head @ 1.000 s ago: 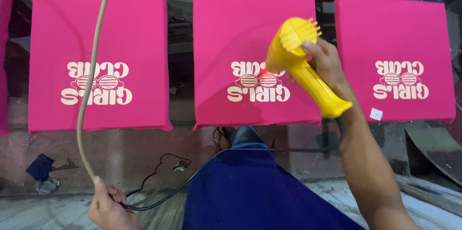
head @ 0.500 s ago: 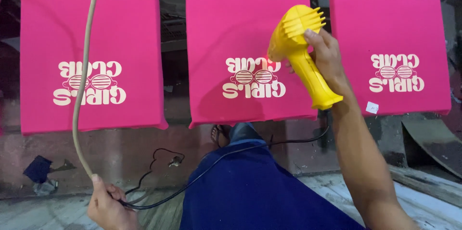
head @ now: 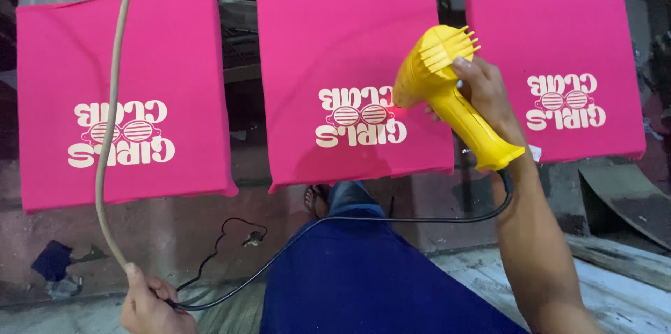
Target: Using a handheld heat gun to flash dry screen-printed ink on pink shirts as they move on a production press.
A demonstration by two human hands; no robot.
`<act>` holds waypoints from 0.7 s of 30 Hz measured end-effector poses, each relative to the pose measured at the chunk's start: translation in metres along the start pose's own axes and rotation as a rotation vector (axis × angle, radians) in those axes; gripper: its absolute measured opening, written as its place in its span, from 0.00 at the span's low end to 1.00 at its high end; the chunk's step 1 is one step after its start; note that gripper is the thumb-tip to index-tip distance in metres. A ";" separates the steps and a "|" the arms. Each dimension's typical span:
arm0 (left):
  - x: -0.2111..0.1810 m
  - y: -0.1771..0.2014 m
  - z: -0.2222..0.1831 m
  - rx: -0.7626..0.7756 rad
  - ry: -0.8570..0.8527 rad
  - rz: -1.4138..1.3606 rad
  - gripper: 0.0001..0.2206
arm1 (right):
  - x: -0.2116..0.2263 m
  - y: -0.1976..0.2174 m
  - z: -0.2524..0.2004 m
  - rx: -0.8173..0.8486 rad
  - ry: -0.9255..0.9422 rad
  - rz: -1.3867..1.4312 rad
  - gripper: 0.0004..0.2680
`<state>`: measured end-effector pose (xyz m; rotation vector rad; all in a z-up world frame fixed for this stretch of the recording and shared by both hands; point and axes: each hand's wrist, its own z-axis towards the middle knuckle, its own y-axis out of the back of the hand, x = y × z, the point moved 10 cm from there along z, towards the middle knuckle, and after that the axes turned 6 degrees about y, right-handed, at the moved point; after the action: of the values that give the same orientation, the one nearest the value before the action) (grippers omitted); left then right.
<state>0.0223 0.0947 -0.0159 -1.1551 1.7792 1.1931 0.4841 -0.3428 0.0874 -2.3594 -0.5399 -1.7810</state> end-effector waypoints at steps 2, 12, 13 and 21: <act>0.002 -0.003 0.001 0.009 0.002 -0.014 0.27 | 0.001 -0.006 0.003 -0.014 0.028 0.041 0.20; -0.006 -0.014 -0.001 0.028 0.024 -0.051 0.26 | -0.016 0.016 -0.011 -0.035 0.014 0.046 0.18; -0.008 -0.014 -0.002 0.027 0.023 -0.046 0.26 | -0.013 0.012 -0.006 -0.035 0.010 0.049 0.18; -0.020 -0.021 0.001 -0.010 0.048 0.020 0.28 | 0.010 -0.017 0.040 0.052 0.088 0.096 0.20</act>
<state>0.0492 0.0976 -0.0050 -1.1835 1.8256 1.1968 0.5168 -0.3125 0.0837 -2.2215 -0.4478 -1.7965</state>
